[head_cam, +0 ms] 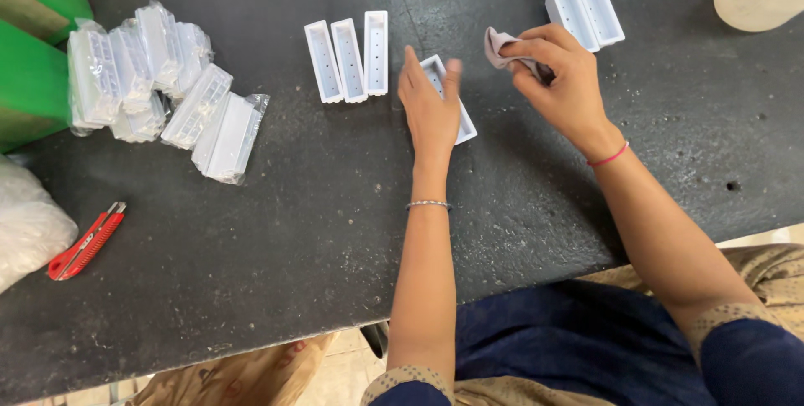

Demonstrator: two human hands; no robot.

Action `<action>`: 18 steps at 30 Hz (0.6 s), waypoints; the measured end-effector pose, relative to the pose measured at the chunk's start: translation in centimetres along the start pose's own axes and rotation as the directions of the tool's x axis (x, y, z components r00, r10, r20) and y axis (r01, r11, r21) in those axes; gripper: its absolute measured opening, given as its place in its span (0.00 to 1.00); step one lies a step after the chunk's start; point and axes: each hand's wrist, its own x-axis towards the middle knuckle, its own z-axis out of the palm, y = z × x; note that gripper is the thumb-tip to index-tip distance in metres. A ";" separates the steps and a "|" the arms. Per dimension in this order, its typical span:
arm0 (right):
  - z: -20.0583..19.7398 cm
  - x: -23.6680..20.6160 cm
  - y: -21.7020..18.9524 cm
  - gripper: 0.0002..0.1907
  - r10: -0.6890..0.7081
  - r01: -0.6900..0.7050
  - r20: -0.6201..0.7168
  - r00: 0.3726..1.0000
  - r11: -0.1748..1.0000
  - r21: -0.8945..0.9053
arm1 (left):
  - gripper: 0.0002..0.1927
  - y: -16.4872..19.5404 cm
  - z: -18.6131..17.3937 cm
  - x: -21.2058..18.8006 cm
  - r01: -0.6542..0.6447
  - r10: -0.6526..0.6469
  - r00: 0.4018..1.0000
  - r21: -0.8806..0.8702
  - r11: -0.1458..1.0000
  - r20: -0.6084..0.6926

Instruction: The person wipes multiple small white plastic trays with a cloth, occasionally dipping the cloth into a bottle of liquid. The person handles the trays one at a time, wiping each surface and placing them in a growing stack on the table.

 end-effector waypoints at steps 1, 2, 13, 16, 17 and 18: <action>0.0 0.0 0.0 0.12 0.015 -0.015 0.000 1.000 1.000 0.000 | 0.47 0.9 -0.8 -0.1 -0.046 0.047 0.999 0.076 0.996 -0.013; -0.1 0.1 0.0 0.12 0.022 -0.022 -0.002 1.000 1.000 0.000 | 0.51 1.9 -1.6 -0.2 0.017 -0.027 0.998 0.163 0.987 0.059; -0.3 0.2 0.5 0.10 0.008 -0.009 -0.021 1.000 0.999 -0.052 | 0.28 5.4 -3.7 -0.9 -0.017 0.001 0.998 0.262 0.965 0.062; -0.4 0.2 0.3 0.10 0.065 -0.066 -0.017 0.998 0.997 -0.044 | 0.20 3.6 -3.7 -0.2 0.041 -0.034 0.999 0.225 0.974 -0.037; -0.4 0.2 0.3 0.10 0.046 -0.047 -0.022 0.999 0.998 -0.044 | 0.17 3.1 -3.6 0.1 0.048 -0.030 0.996 0.239 0.970 -0.079; -0.5 0.3 0.3 0.10 0.027 -0.028 -0.028 0.999 0.999 -0.045 | 0.14 2.7 -3.5 0.2 0.054 -0.024 0.993 0.251 0.966 -0.119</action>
